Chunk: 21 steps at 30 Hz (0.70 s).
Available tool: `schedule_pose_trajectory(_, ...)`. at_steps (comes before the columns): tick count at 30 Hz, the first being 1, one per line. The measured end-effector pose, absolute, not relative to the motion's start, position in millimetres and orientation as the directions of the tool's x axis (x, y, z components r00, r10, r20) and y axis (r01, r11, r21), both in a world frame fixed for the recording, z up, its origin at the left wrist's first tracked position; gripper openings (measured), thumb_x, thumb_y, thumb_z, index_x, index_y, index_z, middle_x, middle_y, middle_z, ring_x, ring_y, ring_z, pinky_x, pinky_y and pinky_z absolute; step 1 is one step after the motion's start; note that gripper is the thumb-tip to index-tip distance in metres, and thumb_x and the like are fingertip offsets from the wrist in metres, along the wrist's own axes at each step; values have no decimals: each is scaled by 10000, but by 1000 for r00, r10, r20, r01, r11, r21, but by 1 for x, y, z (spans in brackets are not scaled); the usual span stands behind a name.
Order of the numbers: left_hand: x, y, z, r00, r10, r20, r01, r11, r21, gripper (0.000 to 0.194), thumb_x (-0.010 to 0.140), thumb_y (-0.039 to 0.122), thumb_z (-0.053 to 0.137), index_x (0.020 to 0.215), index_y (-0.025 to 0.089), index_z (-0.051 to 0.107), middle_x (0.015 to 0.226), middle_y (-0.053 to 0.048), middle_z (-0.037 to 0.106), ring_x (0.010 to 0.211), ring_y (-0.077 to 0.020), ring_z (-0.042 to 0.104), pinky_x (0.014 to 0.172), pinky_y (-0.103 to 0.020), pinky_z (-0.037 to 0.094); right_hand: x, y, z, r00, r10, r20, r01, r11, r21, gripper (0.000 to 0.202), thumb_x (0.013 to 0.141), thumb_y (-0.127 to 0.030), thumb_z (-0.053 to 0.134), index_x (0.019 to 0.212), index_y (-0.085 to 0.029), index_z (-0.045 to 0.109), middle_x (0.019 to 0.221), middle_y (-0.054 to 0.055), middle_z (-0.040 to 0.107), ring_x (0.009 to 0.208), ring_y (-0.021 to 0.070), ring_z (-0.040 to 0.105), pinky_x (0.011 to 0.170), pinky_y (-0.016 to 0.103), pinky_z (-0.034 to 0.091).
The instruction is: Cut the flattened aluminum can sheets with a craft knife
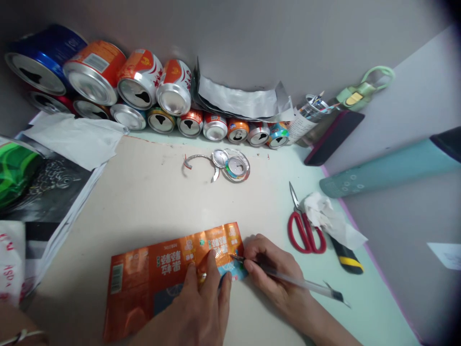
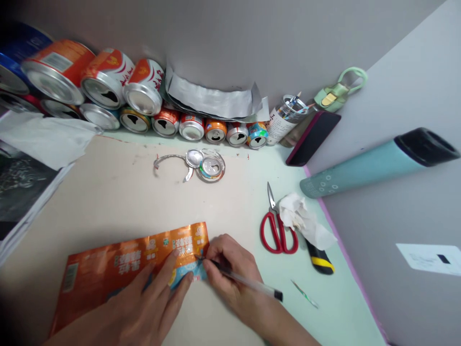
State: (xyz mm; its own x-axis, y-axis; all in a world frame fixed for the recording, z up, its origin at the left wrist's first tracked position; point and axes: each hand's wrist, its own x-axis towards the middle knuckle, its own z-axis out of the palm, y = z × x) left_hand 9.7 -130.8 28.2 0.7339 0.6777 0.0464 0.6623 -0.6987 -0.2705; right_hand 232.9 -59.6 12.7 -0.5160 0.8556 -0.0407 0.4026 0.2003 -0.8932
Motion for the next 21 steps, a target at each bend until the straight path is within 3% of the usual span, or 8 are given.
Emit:
schedule_pose_trajectory(3, 7, -128, 30, 794, 607, 33, 591, -758, -274, 608, 852, 417, 684, 1406, 172, 626, 1294, -119, 712, 1253, -348, 594, 932, -454, 441, 232, -59, 14, -517, 855, -38, 407, 206, -890, 175, 1030, -277, 545, 863, -226, 530, 803, 8, 545, 698, 162, 480, 606, 288, 396)
schedule_pose_trajectory(21, 6, -127, 30, 789, 614, 37, 596, -749, -288, 589, 863, 433, 690, 1401, 198, 638, 1303, -121, 706, 1247, -334, 602, 954, -447, 424, 230, -57, 17, -534, 845, -9, 394, 239, -887, 193, 1013, -244, 536, 824, -230, 503, 771, -4, 510, 672, 156, 451, 593, 280, 379)
